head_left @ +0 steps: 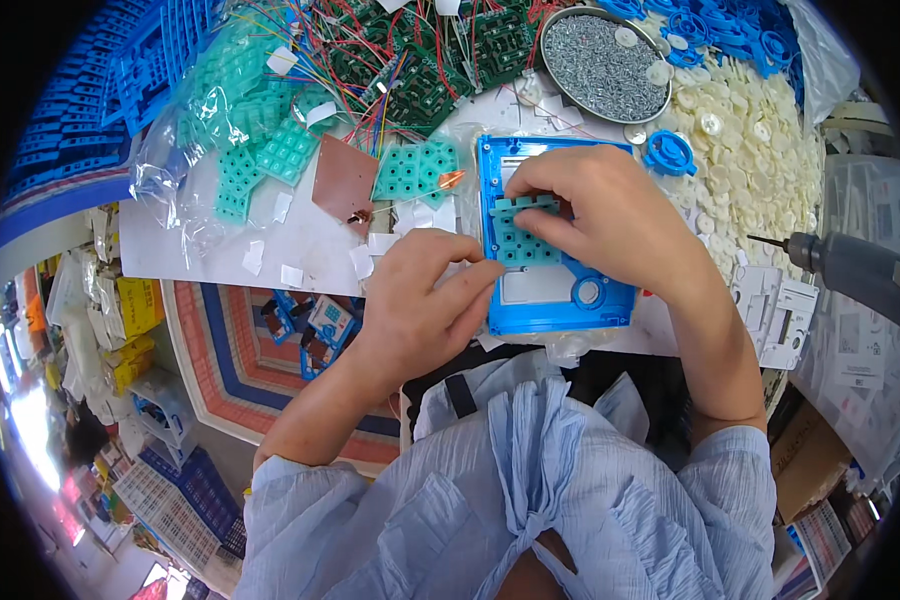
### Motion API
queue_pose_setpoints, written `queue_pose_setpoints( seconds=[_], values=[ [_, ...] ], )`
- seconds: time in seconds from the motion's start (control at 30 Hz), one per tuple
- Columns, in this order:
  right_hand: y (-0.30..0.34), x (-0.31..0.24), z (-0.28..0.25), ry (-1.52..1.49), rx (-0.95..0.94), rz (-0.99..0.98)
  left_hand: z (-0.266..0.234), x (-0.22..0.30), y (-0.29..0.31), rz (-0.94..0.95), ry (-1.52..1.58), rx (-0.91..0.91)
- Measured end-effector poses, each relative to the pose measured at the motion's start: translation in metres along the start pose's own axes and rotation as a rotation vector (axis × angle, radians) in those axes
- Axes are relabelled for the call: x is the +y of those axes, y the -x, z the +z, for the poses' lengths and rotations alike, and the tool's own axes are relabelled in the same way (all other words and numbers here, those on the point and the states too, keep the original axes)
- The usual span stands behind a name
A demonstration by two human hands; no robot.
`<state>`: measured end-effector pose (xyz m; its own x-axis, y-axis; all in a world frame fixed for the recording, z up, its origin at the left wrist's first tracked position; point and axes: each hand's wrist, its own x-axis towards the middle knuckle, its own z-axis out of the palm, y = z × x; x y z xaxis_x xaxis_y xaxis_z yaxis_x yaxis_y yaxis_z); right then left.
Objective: Assembling the internal electronic components and outer shell of a toy blue calculator using an electric screwdriver.
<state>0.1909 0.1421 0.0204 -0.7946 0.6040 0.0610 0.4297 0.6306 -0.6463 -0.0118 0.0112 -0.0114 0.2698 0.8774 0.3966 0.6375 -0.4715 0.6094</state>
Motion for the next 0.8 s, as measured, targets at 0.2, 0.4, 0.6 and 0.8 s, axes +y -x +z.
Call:
queue_pose_setpoints(
  seconds=[0.2,0.4,0.6,0.8],
  values=[
    [0.014,-0.016,-0.001,0.085,0.149,0.029,0.001,-0.001,-0.003,0.003,0.008,-0.034],
    [0.051,-0.039,0.005,0.297,-0.125,-0.122,-0.010,-0.009,0.002,-0.033,-0.043,0.109],
    [0.065,-0.056,0.043,0.272,-0.146,0.093,-0.052,-0.053,0.001,-0.198,-0.357,0.288],
    [0.066,-0.063,0.047,0.303,-0.118,0.157,-0.050,-0.058,0.008,-0.261,-0.316,0.202]
  ],
)
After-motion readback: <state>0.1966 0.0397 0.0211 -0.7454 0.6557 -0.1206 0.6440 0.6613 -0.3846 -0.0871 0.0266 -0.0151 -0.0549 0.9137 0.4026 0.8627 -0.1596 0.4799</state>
